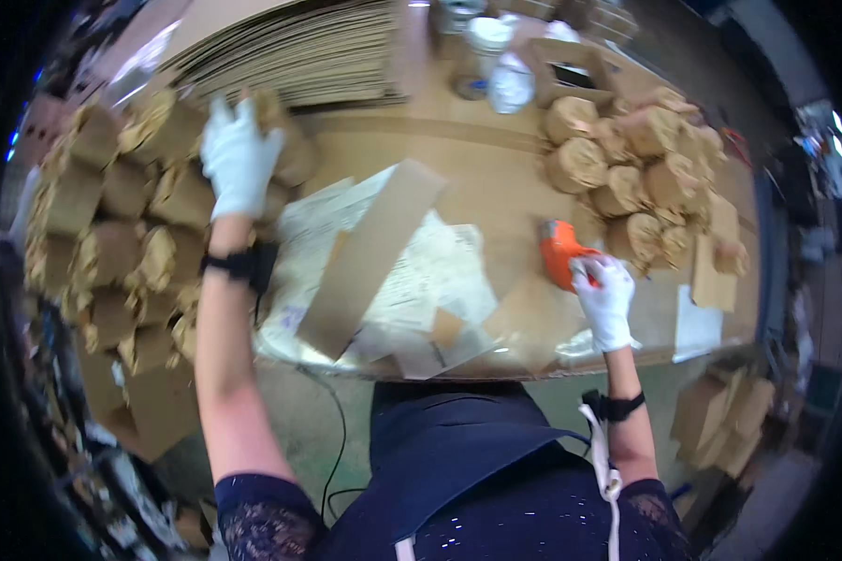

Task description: The person repeatedly picks up small brown paper-wrapped items, places them onto a flat piece of cardboard, folds the cardboard to enclose the item, and seals it with a handheld tape dispenser. The sealed packages are then placed into a pile on the right side of the table.

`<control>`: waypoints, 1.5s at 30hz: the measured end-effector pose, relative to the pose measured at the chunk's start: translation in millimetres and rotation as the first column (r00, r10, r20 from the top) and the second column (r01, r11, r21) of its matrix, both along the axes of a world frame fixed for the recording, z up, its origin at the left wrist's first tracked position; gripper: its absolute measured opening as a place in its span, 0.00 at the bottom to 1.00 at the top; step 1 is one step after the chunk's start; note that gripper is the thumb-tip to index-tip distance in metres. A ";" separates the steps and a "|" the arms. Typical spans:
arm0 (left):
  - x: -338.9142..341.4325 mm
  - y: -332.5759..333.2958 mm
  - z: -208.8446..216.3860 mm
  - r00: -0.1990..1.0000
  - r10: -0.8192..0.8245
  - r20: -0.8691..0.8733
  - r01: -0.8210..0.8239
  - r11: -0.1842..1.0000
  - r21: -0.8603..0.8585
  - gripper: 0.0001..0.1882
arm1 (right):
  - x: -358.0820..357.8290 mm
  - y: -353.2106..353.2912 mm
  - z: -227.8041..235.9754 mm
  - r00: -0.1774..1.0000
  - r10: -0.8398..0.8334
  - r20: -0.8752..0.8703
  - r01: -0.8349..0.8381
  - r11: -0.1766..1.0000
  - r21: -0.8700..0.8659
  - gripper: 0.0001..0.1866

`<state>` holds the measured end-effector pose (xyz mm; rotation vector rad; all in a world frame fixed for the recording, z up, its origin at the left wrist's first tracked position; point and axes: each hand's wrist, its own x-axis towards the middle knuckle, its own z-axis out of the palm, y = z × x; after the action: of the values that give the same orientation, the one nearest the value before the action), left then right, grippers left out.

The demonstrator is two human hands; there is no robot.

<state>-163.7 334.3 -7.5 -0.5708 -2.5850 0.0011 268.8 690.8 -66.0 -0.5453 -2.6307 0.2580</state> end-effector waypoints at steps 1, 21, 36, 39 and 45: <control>22.2 4.0 -2.9 0.966 -0.163 -0.203 0.177 0.983 0.054 0.35 | -4.5 13.7 5.2 1.000 -0.011 0.014 0.010 0.998 0.067 0.04; 236.8 -59.4 -83.9 0.830 -0.056 0.555 0.104 0.993 -0.055 0.50 | -48.2 220.5 84.1 0.908 -0.322 0.269 0.276 0.941 0.195 0.46; 413.6 -12.3 -123.2 0.474 -0.564 0.677 0.472 0.811 0.345 0.19 | -39.4 -91.4 -5.7 0.967 0.103 0.235 0.245 -0.104 -0.964 0.41; 416.3 -16.2 -118.5 0.539 -0.600 0.591 0.560 0.779 0.280 0.20 | -41.6 -121.2 -28.4 0.873 0.215 0.437 0.416 0.137 -0.899 0.38; 311.6 30.1 -93.1 0.693 -0.662 0.285 0.478 0.718 0.506 0.17 | -54.4 -87.5 -51.2 0.641 0.485 0.595 -0.192 0.852 -0.488 0.27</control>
<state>147.9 364.4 -100.6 -1.3428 -2.5675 -0.9633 214.4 603.3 -117.2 -0.2578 -3.4736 0.8617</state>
